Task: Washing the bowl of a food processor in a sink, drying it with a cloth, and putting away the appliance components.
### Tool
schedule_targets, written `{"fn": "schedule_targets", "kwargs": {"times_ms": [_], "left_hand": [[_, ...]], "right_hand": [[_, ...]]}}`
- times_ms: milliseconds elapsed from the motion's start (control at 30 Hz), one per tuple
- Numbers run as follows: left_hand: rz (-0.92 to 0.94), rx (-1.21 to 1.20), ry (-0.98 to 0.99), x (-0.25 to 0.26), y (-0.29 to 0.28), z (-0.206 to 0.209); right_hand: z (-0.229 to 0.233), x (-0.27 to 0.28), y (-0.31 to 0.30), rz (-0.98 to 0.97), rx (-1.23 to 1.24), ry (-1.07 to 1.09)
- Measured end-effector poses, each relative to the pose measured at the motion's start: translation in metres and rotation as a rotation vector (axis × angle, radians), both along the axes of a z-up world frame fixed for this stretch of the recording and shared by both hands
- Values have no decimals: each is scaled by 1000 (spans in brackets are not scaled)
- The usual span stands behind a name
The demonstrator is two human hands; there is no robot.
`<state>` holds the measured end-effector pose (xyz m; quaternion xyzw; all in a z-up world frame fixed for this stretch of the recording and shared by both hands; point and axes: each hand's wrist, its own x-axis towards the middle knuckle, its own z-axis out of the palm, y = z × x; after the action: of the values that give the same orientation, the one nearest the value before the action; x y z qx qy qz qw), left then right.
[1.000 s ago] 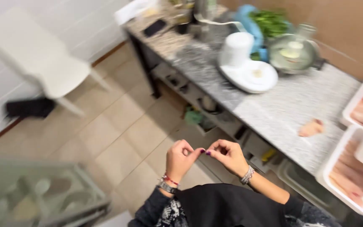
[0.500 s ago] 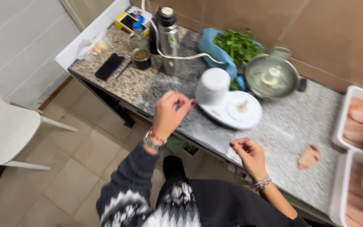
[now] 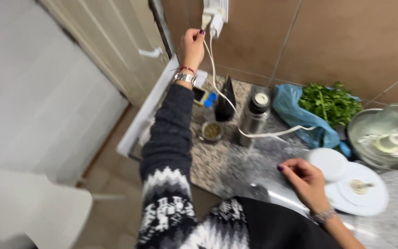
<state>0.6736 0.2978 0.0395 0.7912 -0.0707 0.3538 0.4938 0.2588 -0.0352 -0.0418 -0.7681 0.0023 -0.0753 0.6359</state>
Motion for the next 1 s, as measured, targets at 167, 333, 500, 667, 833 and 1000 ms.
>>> {"fn": "schedule_targets", "kwargs": {"times_ms": [167, 333, 500, 667, 833, 1000], "left_hand": [[23, -92, 527, 117, -5, -26], [-53, -85, 483, 187, -29, -85], [-78, -108, 368, 216, -23, -133], [-113, -168, 412, 123, 15, -71], [-260, -147, 39, -36, 24, 37], [-763, -221, 80, -208, 0, 153]], "right_hand": [[24, -4, 28, -135, -80, 81], [-4, -16, 22, -177, -20, 45], [2, -23, 33, -232, -27, 61], [-4, -18, 38, -159, 4, 66], [8, -15, 39, -92, 24, 31], [21, -23, 16, -65, 103, -17]]}}
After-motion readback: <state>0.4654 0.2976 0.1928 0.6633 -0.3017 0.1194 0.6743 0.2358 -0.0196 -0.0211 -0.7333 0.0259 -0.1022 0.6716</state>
